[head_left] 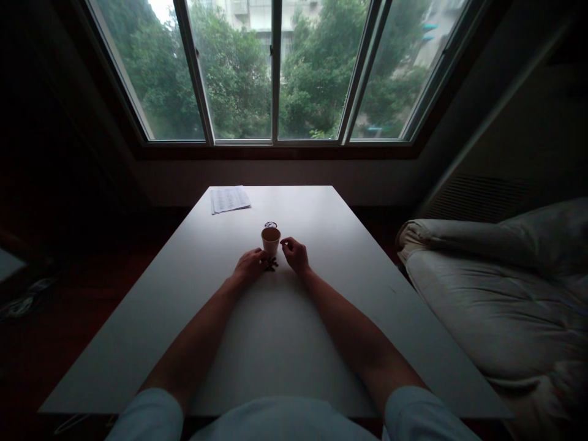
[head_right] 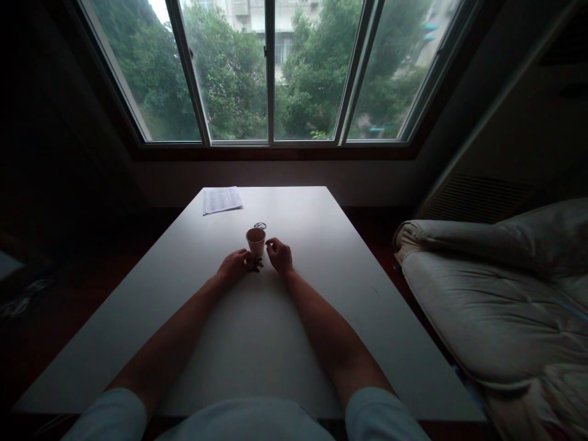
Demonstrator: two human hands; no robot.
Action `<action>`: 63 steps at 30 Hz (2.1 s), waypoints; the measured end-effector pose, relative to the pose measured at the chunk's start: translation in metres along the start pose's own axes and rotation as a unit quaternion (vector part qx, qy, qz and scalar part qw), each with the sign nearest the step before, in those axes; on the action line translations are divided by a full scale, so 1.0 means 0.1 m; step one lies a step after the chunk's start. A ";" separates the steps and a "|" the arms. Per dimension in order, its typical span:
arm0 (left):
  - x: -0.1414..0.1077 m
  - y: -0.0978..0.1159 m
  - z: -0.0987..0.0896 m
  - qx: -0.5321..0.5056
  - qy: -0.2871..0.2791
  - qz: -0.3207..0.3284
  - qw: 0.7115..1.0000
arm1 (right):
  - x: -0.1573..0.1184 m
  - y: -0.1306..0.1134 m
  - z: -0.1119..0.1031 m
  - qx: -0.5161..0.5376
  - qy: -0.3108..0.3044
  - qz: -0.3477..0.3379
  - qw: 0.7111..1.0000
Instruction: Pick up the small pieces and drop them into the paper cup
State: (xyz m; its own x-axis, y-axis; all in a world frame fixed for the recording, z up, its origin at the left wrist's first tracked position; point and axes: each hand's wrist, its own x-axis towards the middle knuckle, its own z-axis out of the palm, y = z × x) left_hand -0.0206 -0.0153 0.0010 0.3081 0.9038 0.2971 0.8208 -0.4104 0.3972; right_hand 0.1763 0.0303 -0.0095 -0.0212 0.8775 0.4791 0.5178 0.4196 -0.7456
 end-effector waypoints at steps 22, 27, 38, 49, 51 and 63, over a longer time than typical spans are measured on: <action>-0.05 0.04 -0.14 -0.048 -0.044 0.045 0.997 | 0.01 0.04 0.02 -0.007 0.000 0.004 1.000; -0.05 0.10 -0.14 -0.037 -0.049 0.085 0.994 | 0.01 0.04 0.03 -0.002 -0.001 -0.006 1.000; -0.03 0.04 -0.08 -0.004 -0.029 0.037 0.999 | 0.01 0.06 0.02 -0.004 -0.004 -0.016 1.000; -0.01 -0.05 -0.01 0.069 0.016 -0.002 0.997 | 0.00 0.04 0.03 -0.017 -0.010 -0.001 1.000; -0.01 -0.06 0.00 0.065 0.014 0.004 0.998 | 0.00 0.05 0.03 -0.015 -0.011 -0.006 1.000; 0.00 -0.06 -0.01 0.038 0.013 0.031 0.999 | 0.00 0.04 0.02 -0.023 -0.013 0.001 1.000</action>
State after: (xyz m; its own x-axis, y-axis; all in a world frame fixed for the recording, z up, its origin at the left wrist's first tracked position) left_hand -0.0257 -0.0132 -0.0009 0.3474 0.8729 0.3426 0.8350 -0.4542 0.3106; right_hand 0.1763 0.0329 -0.0133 -0.0426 0.8848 0.4640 0.5570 0.4066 -0.7242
